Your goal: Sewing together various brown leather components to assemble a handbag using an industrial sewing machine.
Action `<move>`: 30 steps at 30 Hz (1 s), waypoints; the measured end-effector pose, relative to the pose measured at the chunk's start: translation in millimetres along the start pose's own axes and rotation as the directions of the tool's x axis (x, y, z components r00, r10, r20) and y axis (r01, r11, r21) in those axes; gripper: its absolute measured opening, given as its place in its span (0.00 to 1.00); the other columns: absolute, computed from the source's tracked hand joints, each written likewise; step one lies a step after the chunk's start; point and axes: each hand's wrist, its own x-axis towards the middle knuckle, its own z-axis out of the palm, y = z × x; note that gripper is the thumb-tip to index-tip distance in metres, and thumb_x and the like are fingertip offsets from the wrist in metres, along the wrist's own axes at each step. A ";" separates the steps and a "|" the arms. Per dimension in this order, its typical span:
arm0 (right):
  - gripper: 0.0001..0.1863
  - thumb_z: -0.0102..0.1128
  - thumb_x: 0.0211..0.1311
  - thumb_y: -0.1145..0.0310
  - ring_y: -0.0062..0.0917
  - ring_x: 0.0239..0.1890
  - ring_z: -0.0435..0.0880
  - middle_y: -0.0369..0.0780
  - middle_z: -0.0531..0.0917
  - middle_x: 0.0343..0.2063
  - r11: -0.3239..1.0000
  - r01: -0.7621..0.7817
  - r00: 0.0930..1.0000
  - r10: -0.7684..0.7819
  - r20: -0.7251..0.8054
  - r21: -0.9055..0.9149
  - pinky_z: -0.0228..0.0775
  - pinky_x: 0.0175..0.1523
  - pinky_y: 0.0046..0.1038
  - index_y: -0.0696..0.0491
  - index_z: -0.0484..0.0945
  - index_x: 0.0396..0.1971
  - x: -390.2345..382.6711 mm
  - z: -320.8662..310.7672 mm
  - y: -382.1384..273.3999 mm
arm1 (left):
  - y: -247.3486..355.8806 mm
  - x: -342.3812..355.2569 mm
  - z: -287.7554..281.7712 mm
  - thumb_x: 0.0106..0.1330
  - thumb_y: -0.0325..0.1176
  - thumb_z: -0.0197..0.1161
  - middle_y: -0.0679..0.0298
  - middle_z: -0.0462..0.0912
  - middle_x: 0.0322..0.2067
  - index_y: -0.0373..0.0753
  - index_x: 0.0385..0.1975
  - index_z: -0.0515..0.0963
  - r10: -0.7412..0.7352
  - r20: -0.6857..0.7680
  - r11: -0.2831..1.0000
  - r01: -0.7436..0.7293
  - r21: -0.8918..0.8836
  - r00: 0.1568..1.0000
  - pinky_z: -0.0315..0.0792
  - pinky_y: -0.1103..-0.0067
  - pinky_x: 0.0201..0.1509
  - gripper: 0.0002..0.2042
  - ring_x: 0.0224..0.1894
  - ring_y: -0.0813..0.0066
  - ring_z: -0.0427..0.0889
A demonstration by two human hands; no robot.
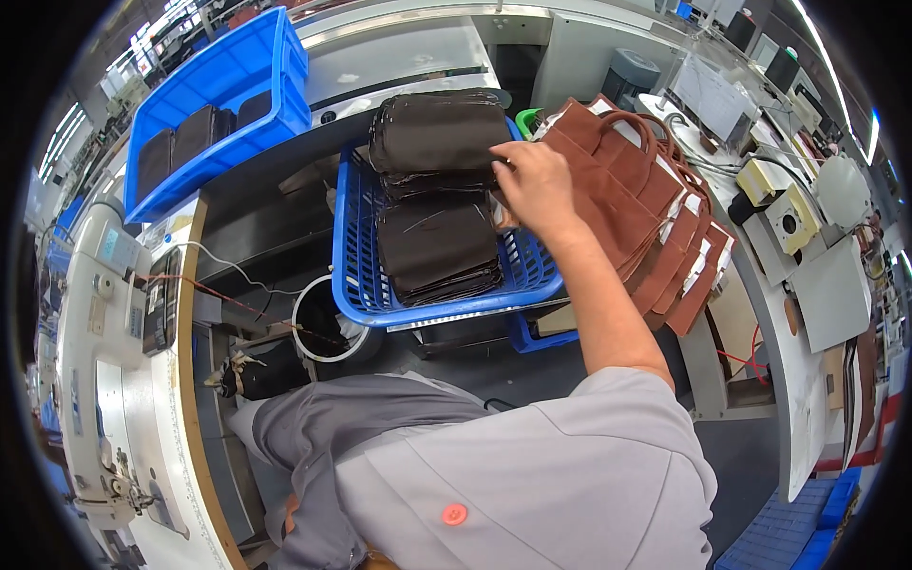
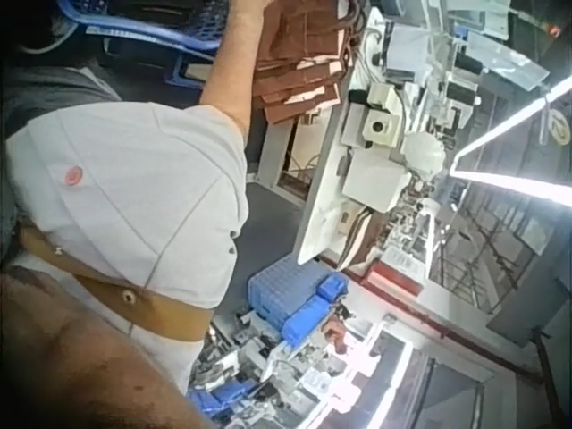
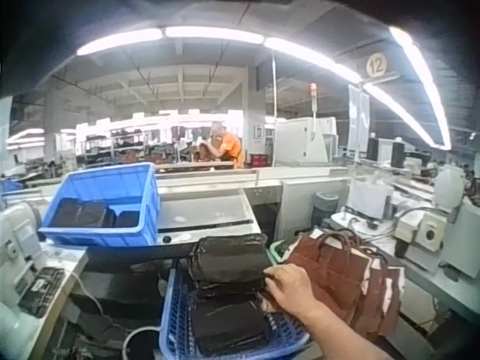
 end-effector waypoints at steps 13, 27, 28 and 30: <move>0.11 0.65 0.61 0.66 0.41 0.35 0.87 0.50 0.86 0.29 0.845 -0.535 0.675 0.417 0.608 0.014 0.80 0.43 0.39 0.60 0.84 0.36 -59.9 44.3 42.3 | -100.8 -115.3 274.4 0.73 0.64 0.31 0.45 0.82 0.53 0.35 0.48 0.84 0.043 0.050 0.998 -0.045 0.034 0.998 0.66 0.61 0.66 0.40 0.59 0.49 0.79; 0.11 0.60 0.59 0.72 0.55 0.48 0.83 0.61 0.83 0.41 0.767 -0.520 0.654 0.641 0.403 -0.376 0.76 0.53 0.49 0.65 0.81 0.37 -125.0 137.9 132.3 | -29.0 -246.8 138.5 0.67 0.75 0.30 0.49 0.79 0.59 0.33 0.63 0.73 -0.186 0.099 0.919 0.209 -0.336 0.978 0.58 0.61 0.72 0.49 0.64 0.53 0.75; 0.13 0.61 0.58 0.70 0.54 0.49 0.83 0.61 0.83 0.41 0.774 -0.520 0.622 0.633 0.461 -0.361 0.77 0.53 0.47 0.65 0.83 0.36 -117.5 139.7 120.1 | -28.4 -251.7 138.6 0.66 0.76 0.31 0.50 0.77 0.61 0.33 0.65 0.71 -0.174 0.063 0.902 0.185 -0.391 0.983 0.58 0.61 0.72 0.49 0.65 0.54 0.74; 0.14 0.63 0.55 0.70 0.54 0.49 0.83 0.60 0.84 0.41 0.732 -0.547 0.581 0.681 0.445 -0.406 0.77 0.53 0.46 0.66 0.83 0.35 -109.8 136.8 128.1 | -29.2 -248.0 138.1 0.66 0.76 0.33 0.51 0.75 0.64 0.34 0.66 0.70 -0.176 0.043 0.894 0.178 -0.412 0.983 0.58 0.62 0.72 0.49 0.67 0.55 0.72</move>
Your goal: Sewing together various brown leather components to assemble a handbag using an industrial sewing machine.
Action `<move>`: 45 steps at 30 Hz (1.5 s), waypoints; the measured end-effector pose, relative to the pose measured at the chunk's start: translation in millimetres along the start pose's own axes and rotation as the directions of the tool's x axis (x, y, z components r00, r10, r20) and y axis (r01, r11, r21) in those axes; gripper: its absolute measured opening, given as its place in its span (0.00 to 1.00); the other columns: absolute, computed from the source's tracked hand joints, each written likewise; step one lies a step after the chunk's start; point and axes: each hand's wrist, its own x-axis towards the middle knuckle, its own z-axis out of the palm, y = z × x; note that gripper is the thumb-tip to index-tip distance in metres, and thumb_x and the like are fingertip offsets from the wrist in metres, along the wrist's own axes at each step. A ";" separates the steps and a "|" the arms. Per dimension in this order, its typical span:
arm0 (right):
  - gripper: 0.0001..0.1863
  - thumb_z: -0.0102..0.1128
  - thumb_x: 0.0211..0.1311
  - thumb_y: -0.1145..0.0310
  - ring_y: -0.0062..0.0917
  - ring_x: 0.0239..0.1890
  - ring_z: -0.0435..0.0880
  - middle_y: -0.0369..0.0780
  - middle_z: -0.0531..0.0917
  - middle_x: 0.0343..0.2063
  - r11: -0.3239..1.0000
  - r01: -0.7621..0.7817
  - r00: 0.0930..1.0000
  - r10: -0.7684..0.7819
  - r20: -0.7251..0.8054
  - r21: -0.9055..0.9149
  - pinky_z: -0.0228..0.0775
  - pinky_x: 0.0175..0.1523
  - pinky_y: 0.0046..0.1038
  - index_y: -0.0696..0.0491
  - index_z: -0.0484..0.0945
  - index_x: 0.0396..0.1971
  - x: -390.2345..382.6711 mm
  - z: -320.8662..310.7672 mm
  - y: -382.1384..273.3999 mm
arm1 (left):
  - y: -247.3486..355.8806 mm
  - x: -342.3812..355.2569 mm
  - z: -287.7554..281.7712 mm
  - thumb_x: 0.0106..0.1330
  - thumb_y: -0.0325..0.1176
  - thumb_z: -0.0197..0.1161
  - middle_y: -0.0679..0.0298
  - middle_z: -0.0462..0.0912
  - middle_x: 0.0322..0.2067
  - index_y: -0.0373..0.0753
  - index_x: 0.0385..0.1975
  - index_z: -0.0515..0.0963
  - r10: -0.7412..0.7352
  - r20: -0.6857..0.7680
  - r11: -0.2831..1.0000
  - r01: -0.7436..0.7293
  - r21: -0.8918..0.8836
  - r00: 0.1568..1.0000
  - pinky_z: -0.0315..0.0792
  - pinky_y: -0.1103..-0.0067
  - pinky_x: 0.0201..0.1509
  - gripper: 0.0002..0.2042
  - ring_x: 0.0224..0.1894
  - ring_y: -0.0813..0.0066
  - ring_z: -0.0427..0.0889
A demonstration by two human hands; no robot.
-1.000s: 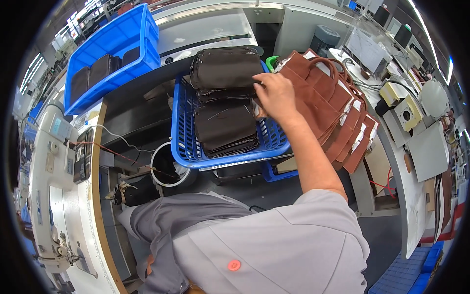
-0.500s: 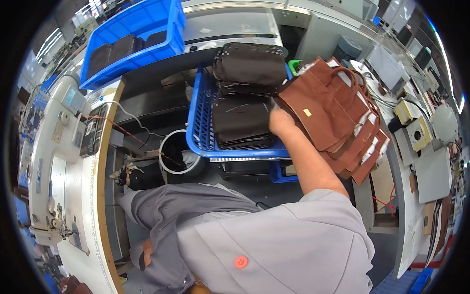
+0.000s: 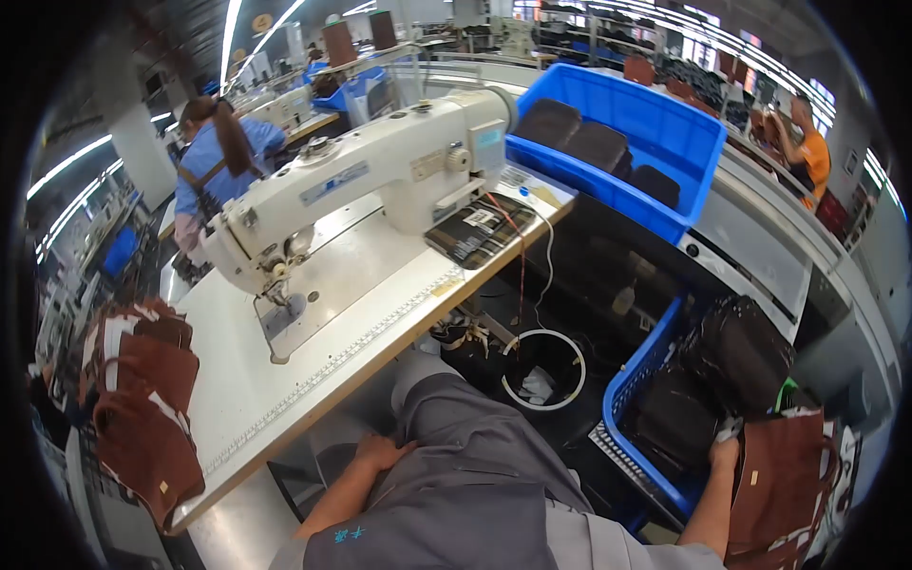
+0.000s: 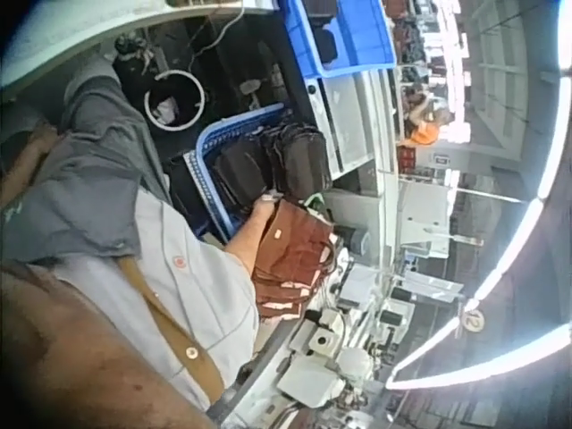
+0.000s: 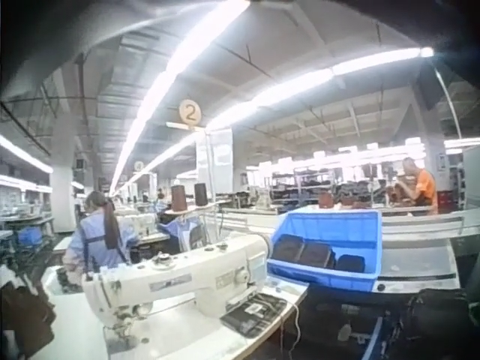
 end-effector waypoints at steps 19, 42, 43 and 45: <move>0.10 0.60 0.61 0.70 0.13 0.22 0.72 0.33 0.76 0.16 0.433 0.630 0.415 -0.889 0.192 0.645 0.63 0.27 0.23 0.60 0.76 0.23 -163.1 -171.9 -265.7 | 39.1 -38.0 -20.4 0.64 0.64 0.59 0.50 0.82 0.53 0.36 0.56 0.79 -0.044 -0.656 0.881 -0.281 -0.381 0.753 0.65 0.62 0.68 0.35 0.59 0.55 0.79; 0.23 0.65 0.69 0.65 0.16 0.47 0.76 0.35 0.76 0.47 0.353 -0.191 -0.203 -0.927 0.315 0.916 0.69 0.53 0.20 0.55 0.71 0.59 -327.2 -13.5 -358.9 | 94.1 -102.8 -66.4 0.55 0.25 0.71 0.59 0.58 0.67 0.47 0.77 0.33 0.358 -0.668 -0.148 -0.667 -0.731 0.653 0.53 0.68 0.73 0.56 0.71 0.63 0.58; 0.21 0.64 0.69 0.66 0.15 0.48 0.75 0.34 0.75 0.45 0.381 -0.160 -0.216 -0.914 0.345 0.910 0.68 0.54 0.20 0.55 0.71 0.58 -325.9 -10.6 -358.0 | 93.2 -100.7 -66.3 0.55 0.25 0.70 0.59 0.58 0.66 0.47 0.77 0.33 0.362 -0.655 -0.104 -0.670 -0.735 0.663 0.53 0.68 0.73 0.56 0.70 0.63 0.59; 0.14 0.64 0.69 0.67 0.15 0.48 0.75 0.34 0.74 0.46 0.395 -0.197 -0.180 -0.914 0.363 0.897 0.68 0.53 0.20 0.56 0.76 0.50 -326.1 -8.2 -358.2 | 93.7 -102.7 -66.0 0.55 0.25 0.70 0.58 0.58 0.66 0.47 0.77 0.33 0.366 -0.620 -0.119 -0.626 -0.771 0.694 0.54 0.68 0.73 0.56 0.70 0.63 0.59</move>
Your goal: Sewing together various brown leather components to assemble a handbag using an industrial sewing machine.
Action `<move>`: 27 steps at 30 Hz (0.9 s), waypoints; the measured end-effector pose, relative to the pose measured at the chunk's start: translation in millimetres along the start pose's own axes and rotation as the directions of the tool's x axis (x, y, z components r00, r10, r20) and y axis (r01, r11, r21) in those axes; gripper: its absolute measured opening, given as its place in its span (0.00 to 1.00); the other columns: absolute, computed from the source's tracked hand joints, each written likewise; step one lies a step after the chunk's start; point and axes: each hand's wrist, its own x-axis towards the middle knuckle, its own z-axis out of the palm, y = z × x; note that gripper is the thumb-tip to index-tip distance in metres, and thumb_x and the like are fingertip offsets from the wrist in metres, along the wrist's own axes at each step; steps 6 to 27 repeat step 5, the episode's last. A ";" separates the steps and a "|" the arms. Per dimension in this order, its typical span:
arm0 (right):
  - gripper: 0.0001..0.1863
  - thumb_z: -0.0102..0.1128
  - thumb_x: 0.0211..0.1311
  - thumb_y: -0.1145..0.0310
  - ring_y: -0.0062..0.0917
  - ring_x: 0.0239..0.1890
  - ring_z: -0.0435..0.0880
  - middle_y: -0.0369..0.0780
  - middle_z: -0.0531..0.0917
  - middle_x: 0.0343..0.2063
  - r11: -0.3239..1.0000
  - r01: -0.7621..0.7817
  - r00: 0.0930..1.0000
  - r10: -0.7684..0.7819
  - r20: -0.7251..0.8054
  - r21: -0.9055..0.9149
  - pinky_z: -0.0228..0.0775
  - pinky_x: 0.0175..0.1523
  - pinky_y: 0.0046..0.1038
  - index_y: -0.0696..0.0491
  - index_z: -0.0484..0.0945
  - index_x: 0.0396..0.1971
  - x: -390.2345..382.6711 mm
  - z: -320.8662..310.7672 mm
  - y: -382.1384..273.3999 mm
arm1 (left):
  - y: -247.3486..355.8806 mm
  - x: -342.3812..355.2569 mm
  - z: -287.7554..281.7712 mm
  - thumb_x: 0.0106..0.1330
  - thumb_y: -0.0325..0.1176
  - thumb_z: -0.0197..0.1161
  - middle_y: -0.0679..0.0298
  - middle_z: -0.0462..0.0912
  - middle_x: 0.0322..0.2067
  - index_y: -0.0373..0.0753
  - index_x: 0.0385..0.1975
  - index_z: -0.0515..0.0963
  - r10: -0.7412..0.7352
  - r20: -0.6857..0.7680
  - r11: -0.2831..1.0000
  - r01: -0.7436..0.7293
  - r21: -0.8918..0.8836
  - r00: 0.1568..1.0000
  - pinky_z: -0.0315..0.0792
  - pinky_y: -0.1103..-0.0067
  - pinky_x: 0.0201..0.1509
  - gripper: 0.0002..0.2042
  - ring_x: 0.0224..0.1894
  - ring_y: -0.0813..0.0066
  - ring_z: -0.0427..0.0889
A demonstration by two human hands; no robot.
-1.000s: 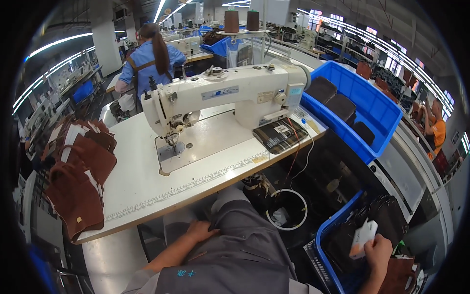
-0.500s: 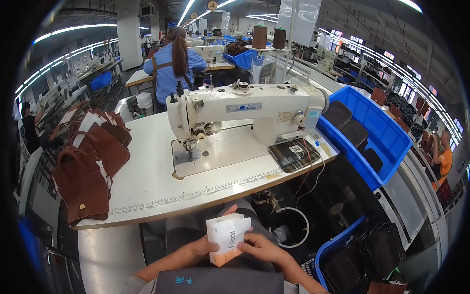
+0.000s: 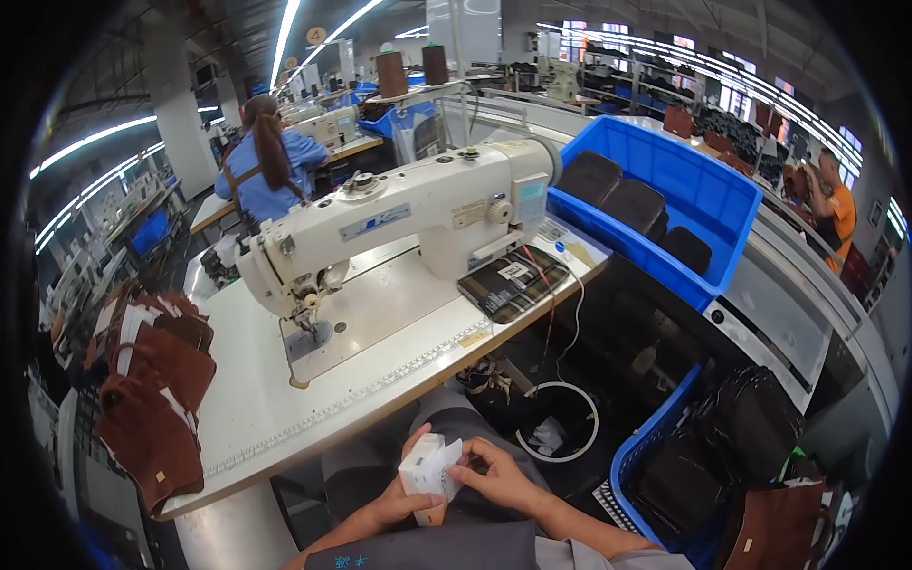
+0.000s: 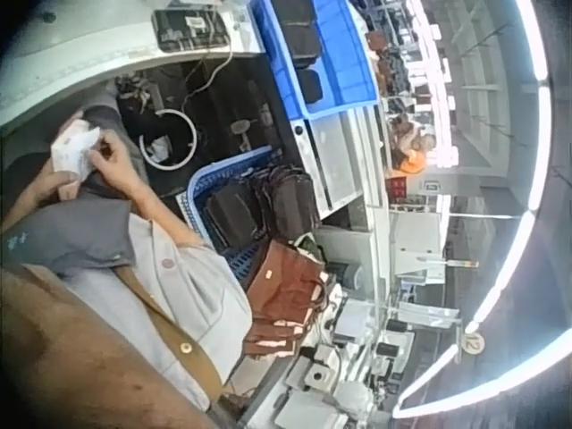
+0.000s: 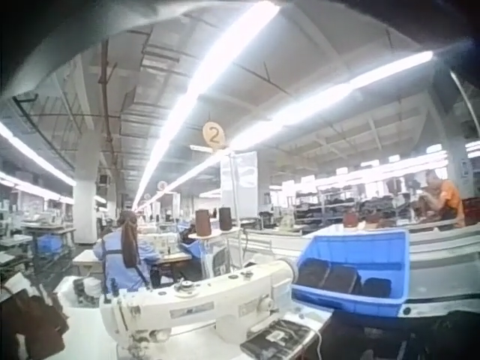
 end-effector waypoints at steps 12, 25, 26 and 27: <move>0.07 0.62 0.70 0.69 0.15 0.47 0.75 0.34 0.76 0.46 0.981 0.177 0.973 -0.187 -0.134 -0.079 0.69 0.53 0.21 0.58 0.81 0.41 0.2 -5.9 -0.7 | 1.0 1.0 -0.7 0.55 0.25 0.67 0.58 0.59 0.66 0.48 0.77 0.35 -0.065 -0.059 0.998 0.065 -0.002 0.996 0.55 0.66 0.73 0.54 0.70 0.63 0.60; 0.07 0.62 0.70 0.69 0.15 0.47 0.75 0.34 0.76 0.46 0.981 0.177 0.973 -0.187 -0.134 -0.079 0.69 0.53 0.21 0.58 0.81 0.41 0.2 -5.9 -0.7 | 1.0 1.0 -0.7 0.55 0.25 0.67 0.58 0.59 0.66 0.48 0.77 0.35 -0.065 -0.059 0.998 0.065 -0.002 0.996 0.55 0.66 0.73 0.54 0.70 0.63 0.60; 0.07 0.62 0.70 0.69 0.15 0.47 0.75 0.34 0.76 0.46 0.981 0.177 0.973 -0.187 -0.134 -0.079 0.69 0.53 0.21 0.58 0.81 0.41 0.2 -5.9 -0.7 | 1.0 1.0 -0.7 0.55 0.25 0.67 0.58 0.59 0.66 0.48 0.77 0.35 -0.065 -0.059 0.998 0.065 -0.002 0.996 0.55 0.66 0.73 0.54 0.70 0.63 0.60; 0.07 0.62 0.70 0.69 0.15 0.47 0.75 0.34 0.76 0.46 0.981 0.177 0.973 -0.187 -0.134 -0.079 0.69 0.53 0.21 0.58 0.81 0.41 0.2 -5.9 -0.7 | 1.0 1.0 -0.7 0.55 0.25 0.67 0.58 0.59 0.66 0.48 0.77 0.35 -0.065 -0.059 0.998 0.065 -0.002 0.996 0.55 0.66 0.73 0.54 0.70 0.63 0.60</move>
